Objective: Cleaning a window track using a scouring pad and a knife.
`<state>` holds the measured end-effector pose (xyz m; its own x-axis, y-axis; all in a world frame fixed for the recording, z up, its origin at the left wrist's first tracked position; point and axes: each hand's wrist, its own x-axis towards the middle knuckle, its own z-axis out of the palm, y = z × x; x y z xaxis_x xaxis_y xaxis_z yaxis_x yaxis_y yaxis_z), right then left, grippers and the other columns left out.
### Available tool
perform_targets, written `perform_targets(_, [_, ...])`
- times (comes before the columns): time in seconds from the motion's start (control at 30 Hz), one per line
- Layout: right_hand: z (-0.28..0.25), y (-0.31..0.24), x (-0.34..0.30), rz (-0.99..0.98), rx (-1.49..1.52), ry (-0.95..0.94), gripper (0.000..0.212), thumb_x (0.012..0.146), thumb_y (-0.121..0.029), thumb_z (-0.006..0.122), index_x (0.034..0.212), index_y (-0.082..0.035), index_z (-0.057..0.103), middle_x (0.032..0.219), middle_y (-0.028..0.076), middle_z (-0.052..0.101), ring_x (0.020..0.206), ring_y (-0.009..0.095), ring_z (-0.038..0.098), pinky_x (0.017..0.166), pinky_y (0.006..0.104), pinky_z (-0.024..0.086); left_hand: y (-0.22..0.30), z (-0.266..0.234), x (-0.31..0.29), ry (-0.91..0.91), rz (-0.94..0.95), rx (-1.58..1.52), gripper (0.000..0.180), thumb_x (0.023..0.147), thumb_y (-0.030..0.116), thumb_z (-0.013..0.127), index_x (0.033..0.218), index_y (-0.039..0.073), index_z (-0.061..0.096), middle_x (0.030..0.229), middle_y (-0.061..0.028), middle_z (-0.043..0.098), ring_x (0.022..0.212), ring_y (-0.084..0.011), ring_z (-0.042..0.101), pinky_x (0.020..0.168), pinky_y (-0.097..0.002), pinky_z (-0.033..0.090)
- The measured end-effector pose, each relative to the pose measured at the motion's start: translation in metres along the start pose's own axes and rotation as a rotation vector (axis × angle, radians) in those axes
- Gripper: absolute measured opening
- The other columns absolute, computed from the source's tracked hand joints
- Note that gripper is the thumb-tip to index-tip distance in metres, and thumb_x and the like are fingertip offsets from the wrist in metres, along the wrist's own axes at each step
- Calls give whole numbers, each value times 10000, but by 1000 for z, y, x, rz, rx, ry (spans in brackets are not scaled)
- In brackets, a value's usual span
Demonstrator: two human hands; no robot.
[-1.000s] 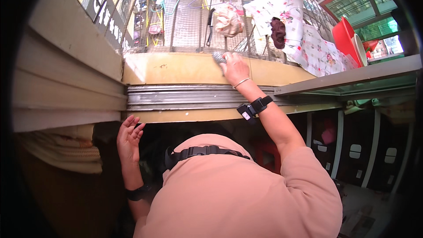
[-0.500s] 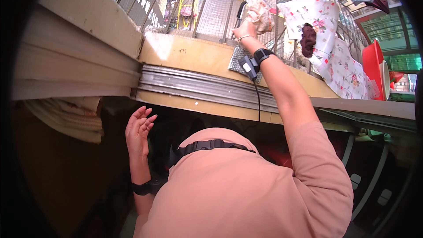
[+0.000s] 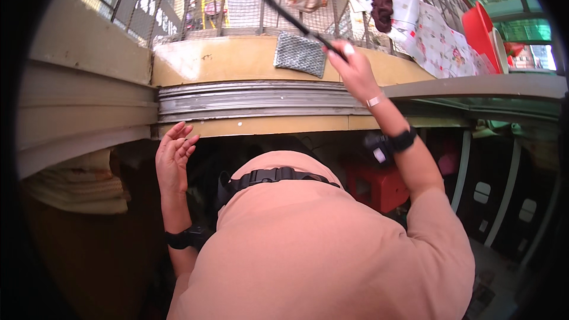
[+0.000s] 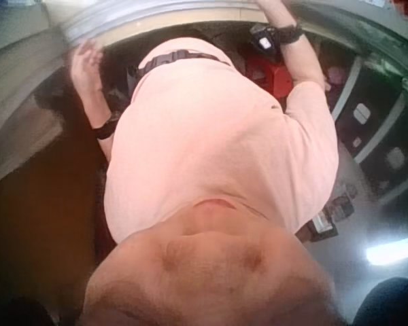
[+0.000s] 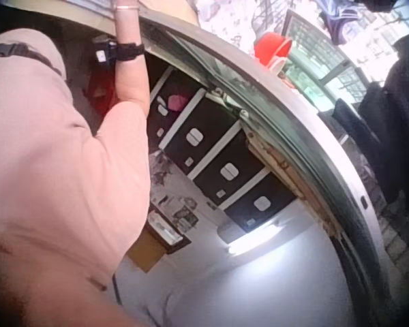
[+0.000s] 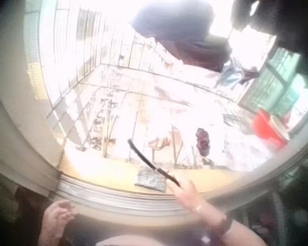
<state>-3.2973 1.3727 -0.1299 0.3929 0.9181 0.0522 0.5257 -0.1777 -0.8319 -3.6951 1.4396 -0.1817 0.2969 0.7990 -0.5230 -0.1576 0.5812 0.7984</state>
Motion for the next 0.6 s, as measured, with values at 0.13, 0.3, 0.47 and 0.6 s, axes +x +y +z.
perform_targets(0.13, [-51,37,-109,407,315,52,161,918,-169,564,1006,-35,571,648,-34,482,500,31,372,441,194,288,6,14,28,-75,-33,47,373,871,74,431,1230,-11,485,1165,-133,581,941,-182,634,796,-244,470])
perform_targets(0.3, [-96,61,-164,796,463,155,121,916,-159,567,986,-60,569,630,-43,458,446,1,301,376,166,203,-1,26,50,-175,-78,147,412,865,109,429,1260,0,470,1192,-119,571,967,-182,626,816,-251,467])
perform_targets(0.47, [-136,92,-187,460,64,138,173,868,-69,601,1033,-24,581,727,-15,551,658,60,513,612,193,406,-4,44,41,-194,-38,168,424,865,105,425,1272,-5,459,1196,-128,568,978,-182,623,816,-249,468])
perform_targets(0.6, [-206,132,-201,370,-196,94,203,804,-29,641,1006,-18,626,838,14,617,778,99,556,745,243,450,-16,54,20,-117,-22,135,387,878,83,419,1249,-11,480,1172,-126,584,950,-169,632,777,-229,466])
